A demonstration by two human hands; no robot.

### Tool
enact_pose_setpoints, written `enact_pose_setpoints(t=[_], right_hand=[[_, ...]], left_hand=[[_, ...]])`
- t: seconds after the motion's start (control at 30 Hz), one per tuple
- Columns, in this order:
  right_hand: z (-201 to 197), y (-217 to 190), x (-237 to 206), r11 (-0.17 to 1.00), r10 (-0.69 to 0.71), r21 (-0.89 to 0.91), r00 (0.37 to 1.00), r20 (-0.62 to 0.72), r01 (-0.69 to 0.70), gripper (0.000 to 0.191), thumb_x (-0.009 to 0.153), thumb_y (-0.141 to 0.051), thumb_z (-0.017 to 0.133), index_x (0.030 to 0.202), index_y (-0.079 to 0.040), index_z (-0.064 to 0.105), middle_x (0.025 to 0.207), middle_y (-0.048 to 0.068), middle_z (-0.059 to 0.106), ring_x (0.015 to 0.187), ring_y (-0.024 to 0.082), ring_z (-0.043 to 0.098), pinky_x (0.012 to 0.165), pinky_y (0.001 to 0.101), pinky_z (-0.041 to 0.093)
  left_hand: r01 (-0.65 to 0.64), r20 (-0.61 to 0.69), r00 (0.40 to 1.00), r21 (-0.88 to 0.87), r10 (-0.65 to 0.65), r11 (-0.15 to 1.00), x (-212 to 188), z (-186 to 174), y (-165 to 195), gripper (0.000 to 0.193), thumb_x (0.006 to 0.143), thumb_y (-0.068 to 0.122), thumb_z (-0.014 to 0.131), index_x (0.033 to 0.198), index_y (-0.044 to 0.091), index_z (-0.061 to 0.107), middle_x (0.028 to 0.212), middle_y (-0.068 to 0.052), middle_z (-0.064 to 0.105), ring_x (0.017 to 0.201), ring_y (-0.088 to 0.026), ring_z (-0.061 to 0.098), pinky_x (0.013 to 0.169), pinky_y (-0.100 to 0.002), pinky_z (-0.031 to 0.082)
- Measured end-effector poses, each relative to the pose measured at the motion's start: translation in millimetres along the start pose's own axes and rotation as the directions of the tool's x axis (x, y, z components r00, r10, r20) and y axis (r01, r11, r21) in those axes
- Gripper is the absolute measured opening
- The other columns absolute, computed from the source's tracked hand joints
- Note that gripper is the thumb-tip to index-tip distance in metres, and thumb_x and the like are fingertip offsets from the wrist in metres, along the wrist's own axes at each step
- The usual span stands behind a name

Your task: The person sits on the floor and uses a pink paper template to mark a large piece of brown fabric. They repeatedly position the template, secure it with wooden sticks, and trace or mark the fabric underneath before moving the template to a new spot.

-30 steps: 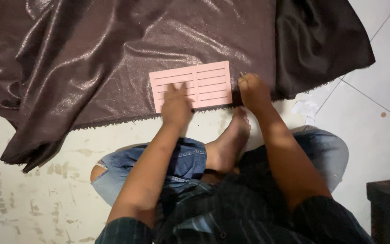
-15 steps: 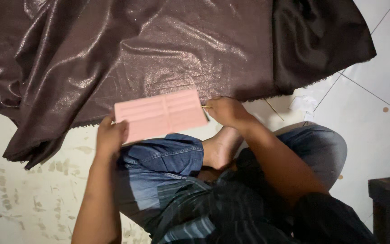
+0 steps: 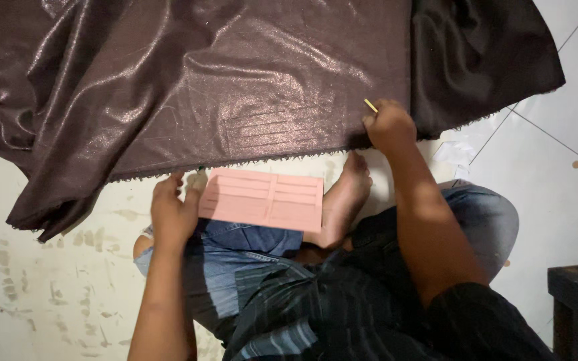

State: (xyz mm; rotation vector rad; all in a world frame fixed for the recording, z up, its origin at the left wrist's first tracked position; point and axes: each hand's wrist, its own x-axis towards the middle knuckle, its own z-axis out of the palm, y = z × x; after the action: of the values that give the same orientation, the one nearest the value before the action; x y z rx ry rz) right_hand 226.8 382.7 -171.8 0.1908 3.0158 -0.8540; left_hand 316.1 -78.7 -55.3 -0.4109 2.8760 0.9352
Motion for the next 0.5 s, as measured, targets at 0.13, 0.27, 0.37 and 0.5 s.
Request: enact_pose_setpoints(t=[0.13, 0.27, 0.37, 0.5], right_hand=[[-39, -22, 5, 0.998, 0.048, 0.032, 0.997, 0.055, -0.05, 0.04, 0.087, -0.03, 0.076, 0.116, -0.003, 0.071, 0.106, 0.021, 0.071, 0.102, 0.04, 0.067, 0.089, 0.0474, 0.052], [-106, -33, 18, 0.896, 0.374, 0.088, 0.846, 0.38, -0.436, 0.046, 0.09, -0.037, 0.071, 0.125, -0.009, 0.067, 0.105, 0.017, 0.073, 0.097, 0.034, 0.073, 0.085, 0.0448, 0.055], [-142, -12, 25, 0.944, 0.316, -0.221, 0.863, 0.395, -0.245, 0.045, 0.094, -0.039, 0.075, 0.122, -0.005, 0.07, 0.107, 0.022, 0.072, 0.102, 0.04, 0.069, 0.089, 0.0491, 0.051], [-129, 33, 7, 0.934, 0.278, -0.309, 0.904, 0.324, -0.176, 0.062, 0.08, -0.048, 0.085, 0.113, 0.002, 0.069, 0.108, 0.025, 0.069, 0.099, 0.043, 0.067, 0.084, 0.05, 0.052]], left_hand=[[0.545, 0.373, 0.814, -0.754, -0.445, 0.367, 41, 37, -23, 0.033, 0.096, 0.021, 0.068, 0.115, 0.0, 0.052, 0.105, -0.01, 0.063, 0.093, -0.025, 0.063, 0.083, -0.043, 0.059], [0.623, 0.557, 0.597, -0.775, -0.577, -0.103, 70, 63, -44, 0.031, 0.101, 0.026, 0.053, 0.113, -0.003, 0.055, 0.097, -0.016, 0.059, 0.084, -0.025, 0.062, 0.081, -0.047, 0.065], [0.555, 0.536, 0.566, -0.809, -0.626, -0.191, 78, 82, -51, 0.026, 0.103, 0.026, 0.053, 0.109, 0.001, 0.052, 0.094, -0.016, 0.058, 0.08, -0.025, 0.061, 0.075, -0.042, 0.063], [0.511, 0.538, 0.634, -0.83, -0.555, -0.221, 81, 95, -50, 0.025, 0.104, 0.03, 0.062, 0.099, 0.007, 0.054, 0.089, -0.01, 0.062, 0.077, -0.021, 0.063, 0.068, -0.031, 0.062]])
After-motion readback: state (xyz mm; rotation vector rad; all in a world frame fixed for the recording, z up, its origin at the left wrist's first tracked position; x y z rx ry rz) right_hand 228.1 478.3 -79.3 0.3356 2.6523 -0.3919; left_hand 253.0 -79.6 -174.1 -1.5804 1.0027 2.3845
